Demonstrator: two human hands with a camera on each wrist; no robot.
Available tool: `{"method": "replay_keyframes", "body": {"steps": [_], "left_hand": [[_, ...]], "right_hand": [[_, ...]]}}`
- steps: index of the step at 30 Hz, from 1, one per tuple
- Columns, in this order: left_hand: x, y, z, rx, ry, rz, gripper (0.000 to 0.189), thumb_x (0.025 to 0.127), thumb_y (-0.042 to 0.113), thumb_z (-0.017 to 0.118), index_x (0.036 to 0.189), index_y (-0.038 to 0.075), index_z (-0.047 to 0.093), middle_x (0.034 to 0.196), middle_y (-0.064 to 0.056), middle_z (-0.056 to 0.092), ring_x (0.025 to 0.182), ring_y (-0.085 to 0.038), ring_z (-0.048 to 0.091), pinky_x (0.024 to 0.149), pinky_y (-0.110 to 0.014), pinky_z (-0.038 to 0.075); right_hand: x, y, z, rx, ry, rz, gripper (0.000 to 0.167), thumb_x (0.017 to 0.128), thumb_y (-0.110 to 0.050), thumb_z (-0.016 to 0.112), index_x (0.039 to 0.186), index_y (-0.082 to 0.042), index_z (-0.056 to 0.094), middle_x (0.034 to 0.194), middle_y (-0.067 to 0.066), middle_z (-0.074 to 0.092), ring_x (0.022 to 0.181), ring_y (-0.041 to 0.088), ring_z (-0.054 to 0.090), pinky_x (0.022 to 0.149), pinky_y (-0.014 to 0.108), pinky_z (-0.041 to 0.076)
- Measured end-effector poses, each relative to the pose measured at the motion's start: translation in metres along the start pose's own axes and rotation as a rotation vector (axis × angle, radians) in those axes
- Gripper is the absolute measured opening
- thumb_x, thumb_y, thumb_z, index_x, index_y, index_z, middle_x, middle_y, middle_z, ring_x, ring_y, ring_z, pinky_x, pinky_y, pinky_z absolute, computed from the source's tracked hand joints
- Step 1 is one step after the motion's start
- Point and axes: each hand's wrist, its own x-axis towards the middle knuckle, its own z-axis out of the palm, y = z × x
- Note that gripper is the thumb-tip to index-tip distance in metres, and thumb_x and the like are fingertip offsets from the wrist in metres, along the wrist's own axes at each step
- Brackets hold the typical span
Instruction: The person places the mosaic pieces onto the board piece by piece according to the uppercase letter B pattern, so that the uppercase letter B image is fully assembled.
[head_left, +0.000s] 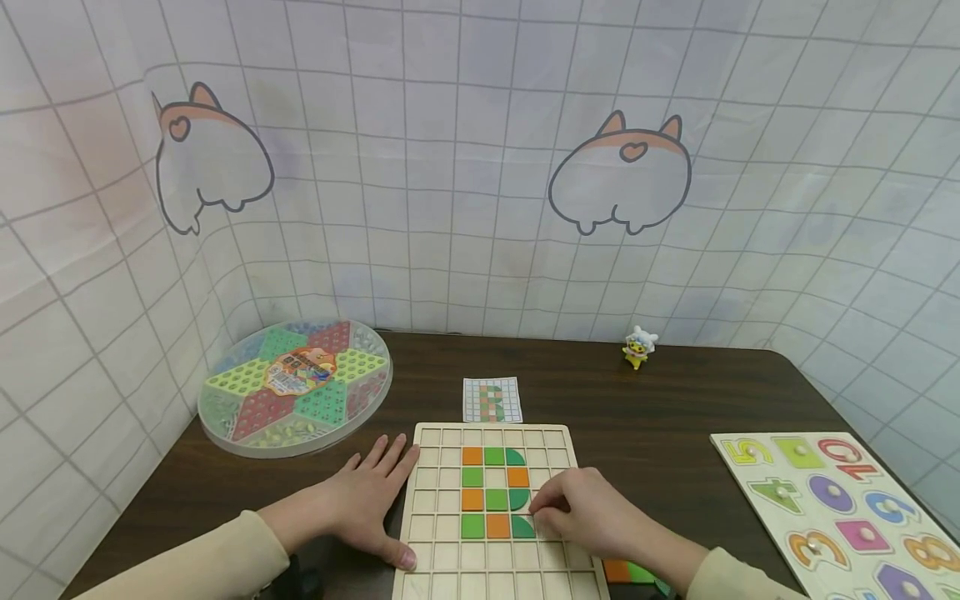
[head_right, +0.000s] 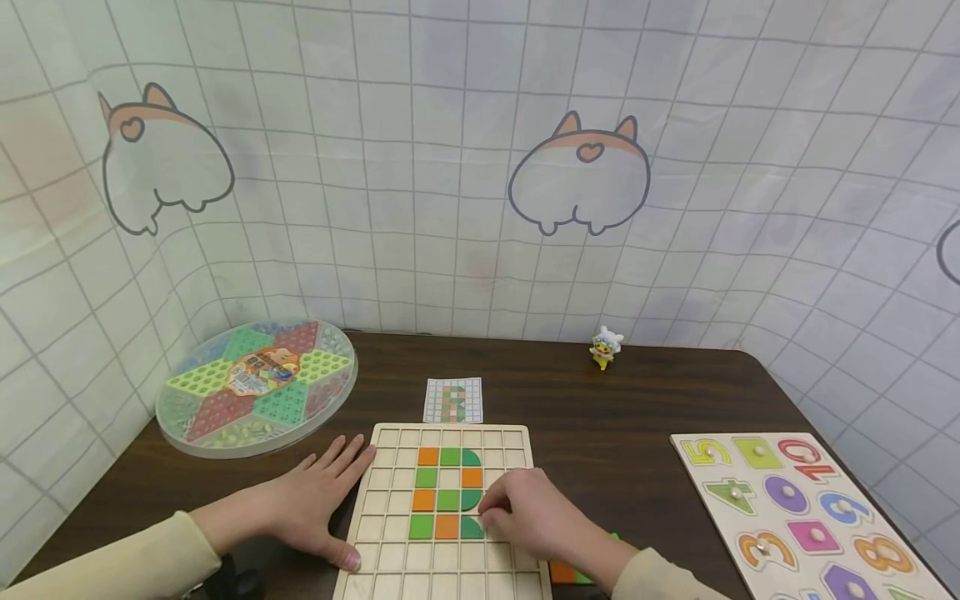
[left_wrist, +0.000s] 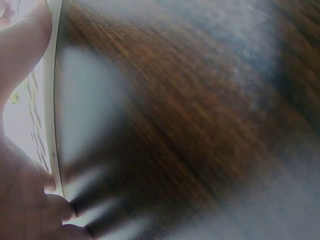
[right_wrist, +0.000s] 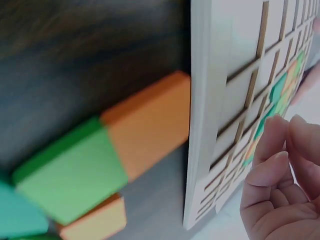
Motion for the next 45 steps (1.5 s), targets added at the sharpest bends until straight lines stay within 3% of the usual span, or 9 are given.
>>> {"method": "replay_keyframes", "body": {"steps": [6, 14, 21, 26, 33, 40, 45], "left_hand": [[0.000, -0.001, 0.001, -0.008, 0.001, -0.013, 0.144, 0.062, 0.095, 0.063, 0.166, 0.013, 0.009, 0.172, -0.020, 0.005, 0.157, -0.048, 0.006, 0.115, -0.075, 0.020], [0.000, -0.001, 0.000, -0.009, 0.009, -0.028, 0.146, 0.058, 0.099, 0.062, 0.166, 0.013, 0.013, 0.172, -0.019, 0.007, 0.158, -0.046, 0.006, 0.117, -0.073, 0.020], [0.000, -0.002, 0.002, -0.004, 0.014, -0.028, 0.147, 0.057, 0.099, 0.061, 0.166, 0.013, 0.013, 0.172, -0.019, 0.007, 0.158, -0.046, 0.006, 0.117, -0.073, 0.020], [-0.002, 0.001, 0.000, -0.015, 0.013, -0.029, 0.146, 0.058, 0.098, 0.062, 0.166, 0.013, 0.012, 0.172, -0.019, 0.007, 0.158, -0.046, 0.005, 0.117, -0.073, 0.019], [-0.005, 0.007, -0.005, -0.025, 0.008, -0.026, 0.143, 0.062, 0.094, 0.065, 0.166, 0.012, 0.011, 0.172, -0.020, 0.006, 0.158, -0.047, 0.005, 0.117, -0.073, 0.019], [-0.007, 0.012, -0.008, -0.015, -0.008, -0.042, 0.142, 0.063, 0.091, 0.069, 0.166, 0.011, 0.011, 0.172, -0.020, 0.007, 0.158, -0.046, 0.006, 0.118, -0.072, 0.020], [-0.014, 0.021, -0.017, -0.010, -0.031, -0.050, 0.139, 0.067, 0.085, 0.073, 0.165, 0.009, 0.012, 0.171, -0.022, 0.008, 0.157, -0.047, 0.007, 0.118, -0.072, 0.020]], "right_hand": [[-0.009, 0.013, -0.019, 0.026, -0.006, 0.019, 0.008, 0.094, -0.010, 0.073, 0.099, -0.009, 0.079, 0.092, -0.003, 0.075, 0.077, 0.001, 0.061, 0.067, 0.021, 0.052], [-0.029, 0.043, -0.047, 0.000, -0.032, 0.080, 0.010, 0.092, -0.011, 0.075, 0.102, -0.010, 0.077, 0.094, -0.004, 0.074, 0.080, 0.003, 0.064, 0.069, 0.022, 0.053], [-0.049, 0.075, -0.066, -0.059, -0.088, 0.062, 0.012, 0.087, -0.011, 0.079, 0.099, -0.010, 0.076, 0.093, -0.004, 0.073, 0.078, -0.002, 0.062, 0.068, 0.023, 0.053], [-0.059, 0.092, -0.074, -0.078, -0.131, 0.043, 0.011, 0.084, -0.007, 0.081, 0.093, -0.010, 0.075, 0.089, -0.006, 0.072, 0.076, -0.003, 0.061, 0.066, 0.023, 0.053], [-0.066, 0.098, -0.076, -0.015, -0.182, 0.089, 0.017, 0.081, -0.004, 0.083, 0.094, -0.009, 0.073, 0.090, -0.005, 0.069, 0.074, -0.002, 0.057, 0.065, 0.023, 0.051], [-0.051, 0.228, -0.051, 0.001, -0.259, 0.123, 0.032, 0.073, -0.038, 0.092, 0.097, -0.035, 0.072, 0.095, -0.013, 0.069, 0.080, 0.007, 0.064, 0.067, 0.027, 0.054], [-0.052, 0.227, -0.050, -0.044, -0.252, 0.088, 0.037, 0.070, -0.038, 0.094, 0.096, -0.036, 0.069, 0.095, -0.011, 0.064, 0.081, 0.005, 0.059, 0.068, 0.026, 0.051]]}}
